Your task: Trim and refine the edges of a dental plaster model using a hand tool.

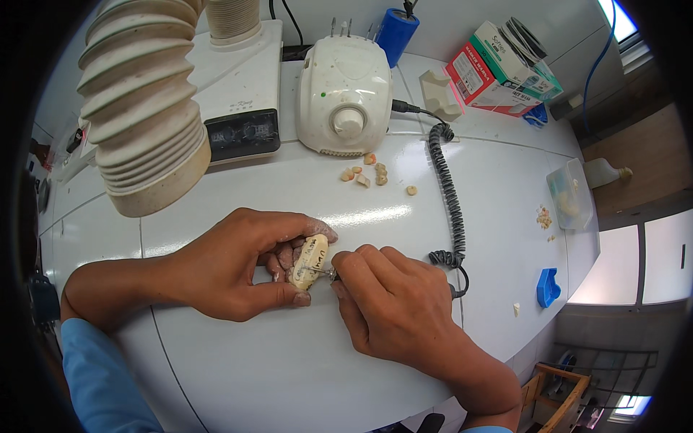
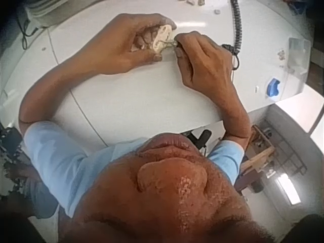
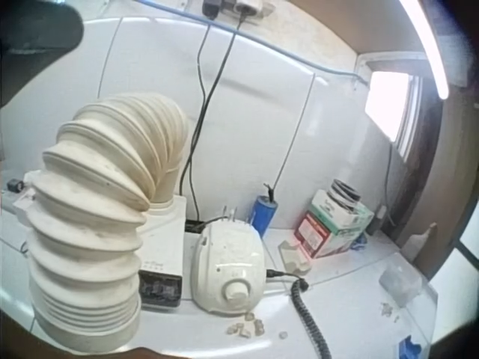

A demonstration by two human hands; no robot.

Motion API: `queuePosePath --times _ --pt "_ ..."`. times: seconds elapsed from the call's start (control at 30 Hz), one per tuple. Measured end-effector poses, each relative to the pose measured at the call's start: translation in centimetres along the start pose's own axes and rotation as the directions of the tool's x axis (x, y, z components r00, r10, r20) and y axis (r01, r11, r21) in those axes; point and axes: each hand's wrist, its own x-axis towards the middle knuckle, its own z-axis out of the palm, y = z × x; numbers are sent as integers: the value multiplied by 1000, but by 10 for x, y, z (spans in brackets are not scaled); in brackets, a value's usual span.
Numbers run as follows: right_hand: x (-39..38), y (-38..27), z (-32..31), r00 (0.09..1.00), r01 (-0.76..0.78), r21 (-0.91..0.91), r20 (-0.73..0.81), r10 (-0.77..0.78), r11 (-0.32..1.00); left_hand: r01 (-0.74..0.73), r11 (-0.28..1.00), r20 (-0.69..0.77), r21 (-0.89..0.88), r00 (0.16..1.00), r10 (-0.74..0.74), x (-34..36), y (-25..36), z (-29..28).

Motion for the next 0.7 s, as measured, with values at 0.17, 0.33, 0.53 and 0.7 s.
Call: queuePosePath --times 0.17,0.33,0.53,0.7 --pt "1 -1 2 998 -50 4 -48 50 999 -7 1000 9 -11 1000 7 0 0 0" --pt "1 -2 2 994 -93 7 -54 93 996 -7 1000 16 -26 1000 7 0 1 1" --pt "-1 0 2 998 -45 -8 -33 44 999 3 1000 24 19 1000 -4 1 0 -1" --pt "1 -2 0 998 -68 -10 -18 68 998 0 1000 13 4 1000 0 0 1 -1"
